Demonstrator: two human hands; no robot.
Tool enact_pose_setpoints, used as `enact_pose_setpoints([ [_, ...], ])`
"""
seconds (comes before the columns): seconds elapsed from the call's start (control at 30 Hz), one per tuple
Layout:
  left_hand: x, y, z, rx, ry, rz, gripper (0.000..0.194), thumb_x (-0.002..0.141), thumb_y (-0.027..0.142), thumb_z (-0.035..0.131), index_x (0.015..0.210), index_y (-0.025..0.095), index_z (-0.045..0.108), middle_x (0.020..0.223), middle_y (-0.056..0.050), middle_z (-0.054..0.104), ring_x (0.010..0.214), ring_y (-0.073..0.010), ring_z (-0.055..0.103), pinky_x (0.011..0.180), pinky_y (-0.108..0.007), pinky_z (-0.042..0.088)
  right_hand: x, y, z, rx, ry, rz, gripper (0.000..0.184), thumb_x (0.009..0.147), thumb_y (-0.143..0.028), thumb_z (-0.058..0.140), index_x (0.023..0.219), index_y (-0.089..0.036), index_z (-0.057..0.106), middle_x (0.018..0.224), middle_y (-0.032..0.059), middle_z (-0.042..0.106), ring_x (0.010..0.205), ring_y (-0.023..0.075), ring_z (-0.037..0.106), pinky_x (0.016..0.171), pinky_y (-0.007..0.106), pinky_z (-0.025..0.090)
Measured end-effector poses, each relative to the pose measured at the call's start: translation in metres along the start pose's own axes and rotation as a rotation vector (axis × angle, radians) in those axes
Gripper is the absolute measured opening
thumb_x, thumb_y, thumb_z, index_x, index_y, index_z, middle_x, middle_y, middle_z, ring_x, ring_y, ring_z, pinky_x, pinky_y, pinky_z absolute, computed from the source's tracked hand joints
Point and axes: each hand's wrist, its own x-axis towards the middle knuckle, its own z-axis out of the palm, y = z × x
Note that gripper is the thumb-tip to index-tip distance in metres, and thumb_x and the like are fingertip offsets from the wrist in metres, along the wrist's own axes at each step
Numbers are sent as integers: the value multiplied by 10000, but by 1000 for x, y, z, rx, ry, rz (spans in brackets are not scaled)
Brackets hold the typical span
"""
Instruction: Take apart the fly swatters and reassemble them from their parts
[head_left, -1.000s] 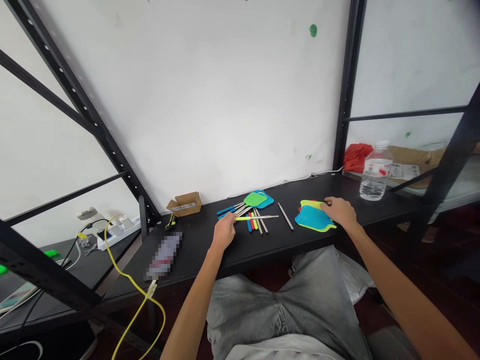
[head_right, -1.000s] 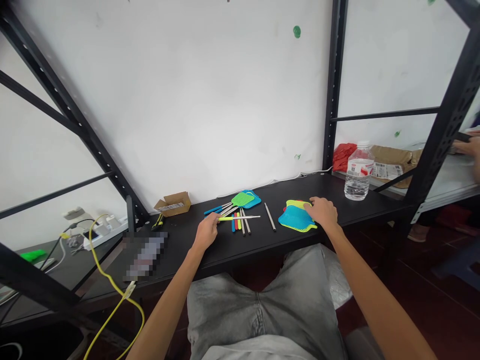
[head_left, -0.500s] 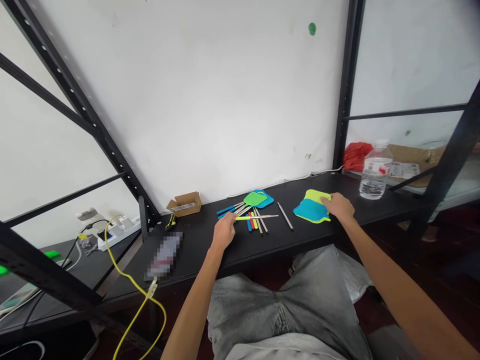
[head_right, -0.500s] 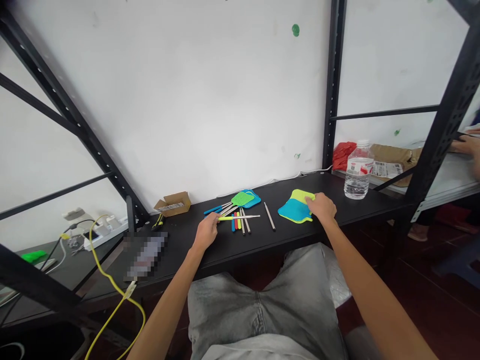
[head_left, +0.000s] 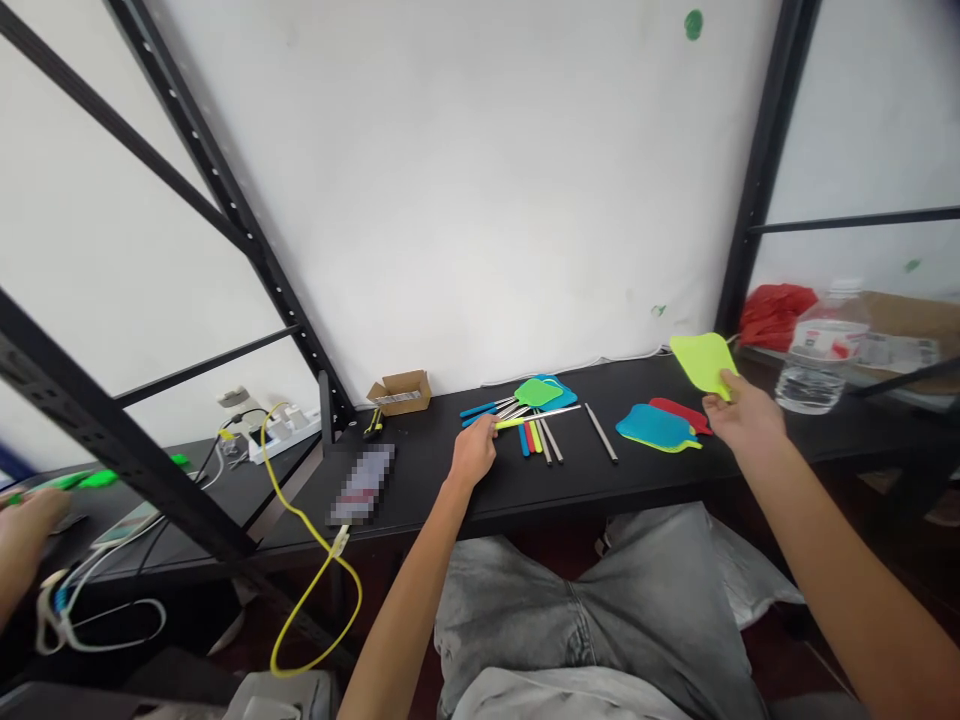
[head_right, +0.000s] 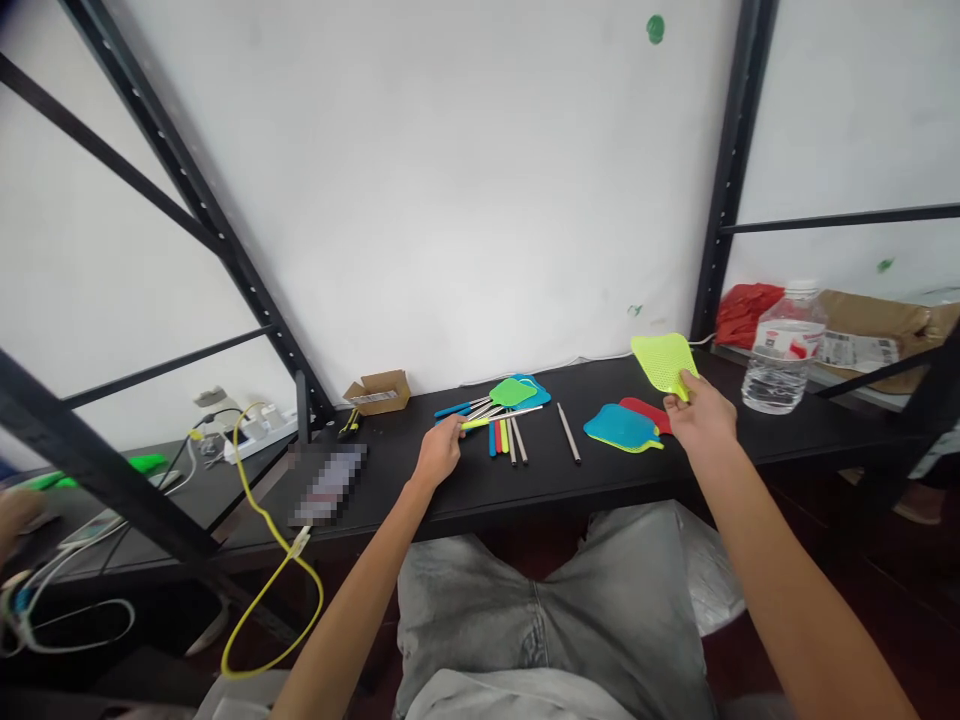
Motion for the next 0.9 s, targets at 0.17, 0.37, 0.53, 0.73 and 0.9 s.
enact_pose_setpoints([
  [0.17,-3,-1,-1,12,-23,2,267,952,134,355,1141,195,534,895,-50,673,826,-187,634,708,-265,442,-28,-12,20,542,-33,400,173,861,3,497,858,-152,573,962,75,620,775,85,626,606,95,542],
  [0.37,-5,-1,-1,17,-17,9,267,945,129,336,1116,196,530,852,-40,646,767,-184,608,653,-257,410,-46,-16,35,557,-52,582,141,857,-19,532,825,-145,584,813,64,611,768,144,657,606,171,599],
  [0.53,-4,0,-1,1,-26,0,293,913,102,346,1121,190,533,855,-43,644,791,-188,608,677,-257,420,-57,-7,43,451,-154,519,204,858,-131,623,694,-190,516,538,-49,445,456,66,480,422,142,507],
  [0.73,-5,1,-3,5,-40,6,325,887,87,359,1141,185,537,880,-50,655,794,-195,610,667,-261,420,-70,2,52,339,-303,346,272,767,-154,726,655,-204,484,467,-86,382,373,54,365,324,161,375],
  [0.9,-5,3,-4,15,-25,3,287,974,195,314,1127,178,556,871,-64,659,760,-199,612,651,-268,413,-79,-3,55,290,-335,365,57,801,-154,632,763,-185,603,717,34,688,522,114,608,440,198,516],
])
